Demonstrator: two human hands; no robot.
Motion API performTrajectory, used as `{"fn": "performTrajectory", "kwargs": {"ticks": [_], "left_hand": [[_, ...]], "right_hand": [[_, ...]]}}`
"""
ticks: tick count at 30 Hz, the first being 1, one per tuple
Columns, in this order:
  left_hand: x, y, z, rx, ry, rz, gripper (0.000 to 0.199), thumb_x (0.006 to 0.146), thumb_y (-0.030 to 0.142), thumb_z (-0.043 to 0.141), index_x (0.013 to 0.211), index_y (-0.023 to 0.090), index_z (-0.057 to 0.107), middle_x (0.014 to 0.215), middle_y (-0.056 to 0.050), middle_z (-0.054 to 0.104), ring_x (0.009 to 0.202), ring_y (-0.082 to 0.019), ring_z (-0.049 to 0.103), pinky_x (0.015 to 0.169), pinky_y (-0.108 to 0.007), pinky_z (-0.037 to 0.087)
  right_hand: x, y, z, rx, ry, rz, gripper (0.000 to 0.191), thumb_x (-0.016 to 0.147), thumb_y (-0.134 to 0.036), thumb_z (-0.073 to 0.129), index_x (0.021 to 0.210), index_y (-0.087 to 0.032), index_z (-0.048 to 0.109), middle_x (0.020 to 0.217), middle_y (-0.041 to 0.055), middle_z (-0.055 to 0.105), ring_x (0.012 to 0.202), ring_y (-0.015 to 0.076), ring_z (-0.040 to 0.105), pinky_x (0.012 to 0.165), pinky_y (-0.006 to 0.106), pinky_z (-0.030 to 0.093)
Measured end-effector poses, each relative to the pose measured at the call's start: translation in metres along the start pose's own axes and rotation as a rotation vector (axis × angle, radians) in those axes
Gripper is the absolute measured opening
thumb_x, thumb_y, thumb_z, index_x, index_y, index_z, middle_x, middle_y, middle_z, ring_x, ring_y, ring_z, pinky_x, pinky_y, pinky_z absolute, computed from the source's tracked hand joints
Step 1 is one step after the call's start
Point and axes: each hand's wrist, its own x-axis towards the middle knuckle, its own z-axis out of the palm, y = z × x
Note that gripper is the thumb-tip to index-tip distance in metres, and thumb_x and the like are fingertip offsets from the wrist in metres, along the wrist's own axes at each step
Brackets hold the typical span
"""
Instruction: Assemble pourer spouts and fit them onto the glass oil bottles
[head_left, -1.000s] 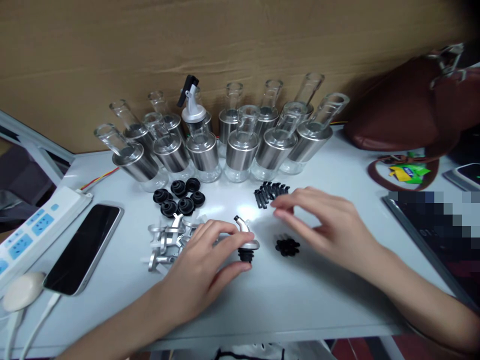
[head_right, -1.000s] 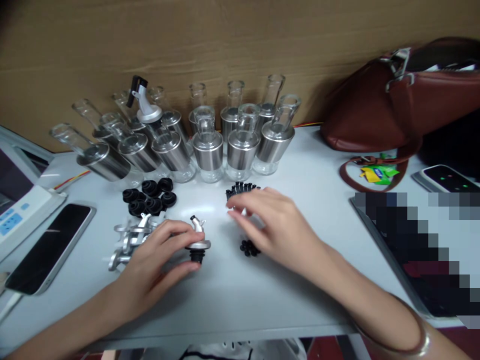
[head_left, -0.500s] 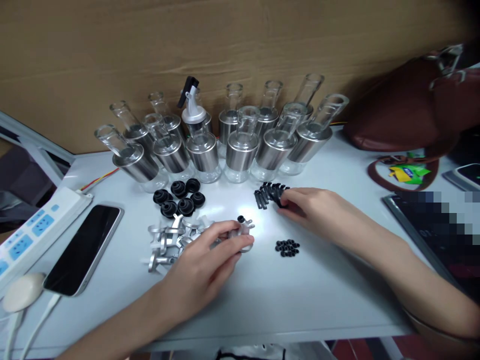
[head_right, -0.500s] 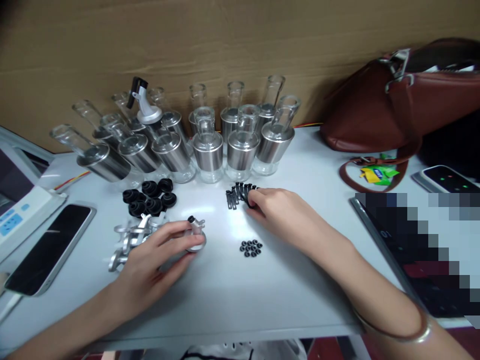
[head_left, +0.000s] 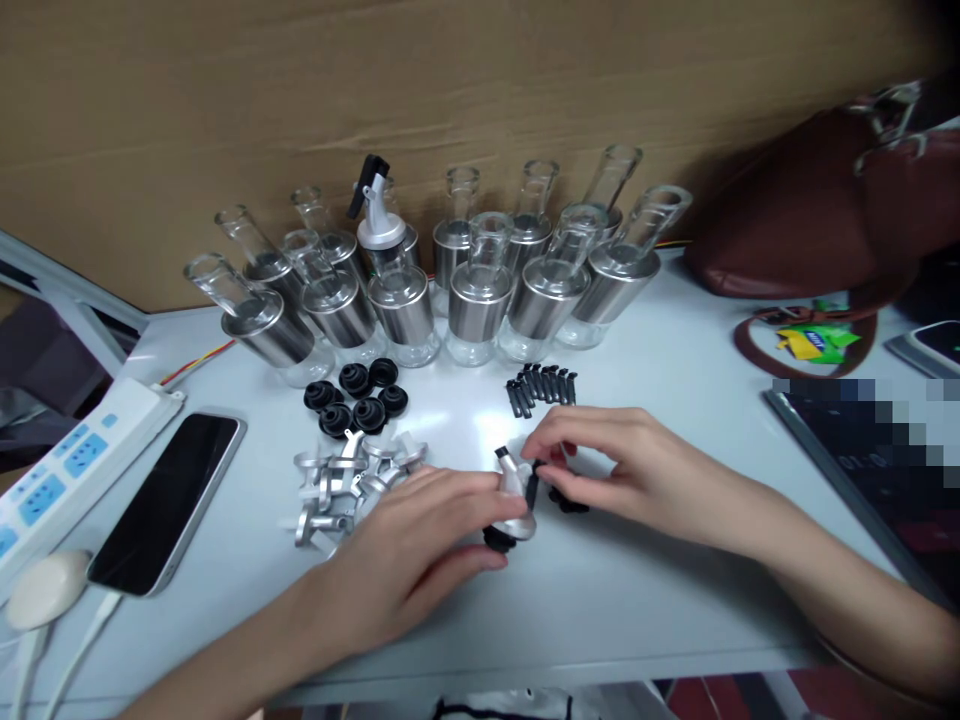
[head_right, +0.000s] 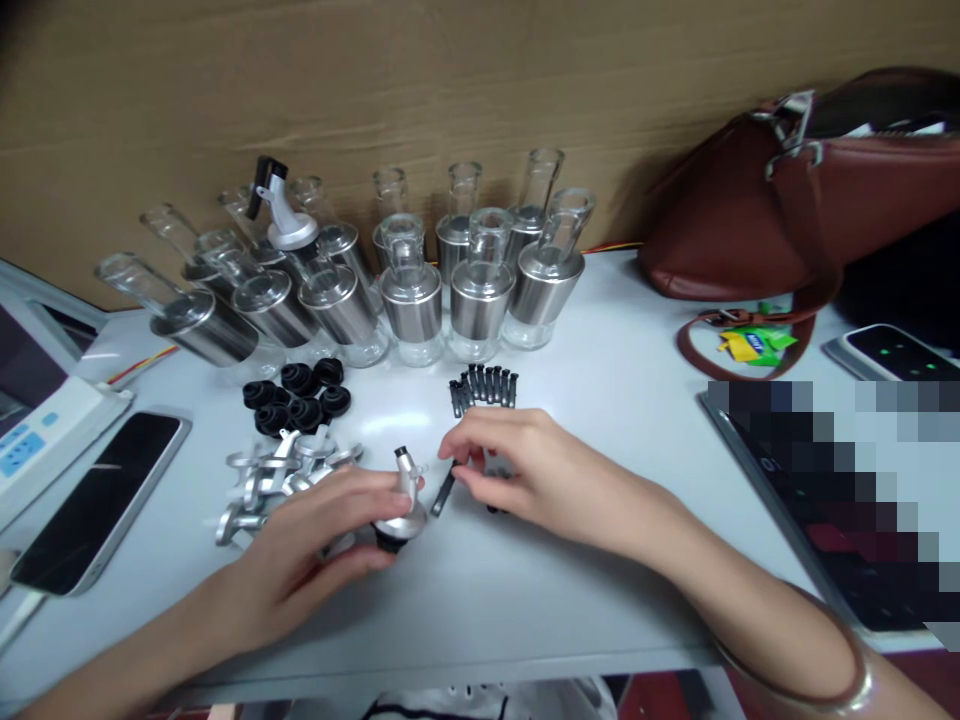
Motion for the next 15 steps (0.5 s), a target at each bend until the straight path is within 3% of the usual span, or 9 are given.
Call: {"fn": "performTrajectory", "kwargs": {"ticks": [6,11,15], "left_hand": [[-0.003,0.002,0.000,-0.103,-0.130,-0.031,0.027,0.098,0.024,0.045,0.124,0.021,0.049,0.117,-0.008,0.063,0.103,-0.012,0.065,0.088,-0.020,0.053],[-0.003,0.004,-0.001,-0.048,-0.130,-0.045,0.026,0.098,0.022,0.044,0.124,0.023,0.047,0.121,-0.008,0.060,0.112,-0.013,0.061,0.094,-0.021,0.050],[-0.003,0.006,-0.002,-0.031,-0.140,-0.063,0.033,0.094,0.009,0.044,0.122,0.024,0.047,0.126,-0.007,0.055,0.112,-0.011,0.060,0.094,-0.019,0.049]], "right_hand": [[0.003,-0.007,0.008,0.163,0.020,0.038,0.015,0.093,-0.024,0.053,0.090,-0.018,0.066,0.084,0.0028,0.068,0.075,0.0138,0.063,0.069,0.025,0.048],[0.003,-0.005,0.012,0.289,0.082,0.129,0.017,0.093,-0.030,0.055,0.090,-0.019,0.068,0.084,0.0019,0.070,0.073,0.0130,0.064,0.069,0.024,0.049],[0.003,-0.007,0.014,0.327,0.173,0.148,0.016,0.090,-0.029,0.057,0.089,-0.019,0.070,0.080,0.0017,0.071,0.070,0.0130,0.065,0.067,0.024,0.050]]}}
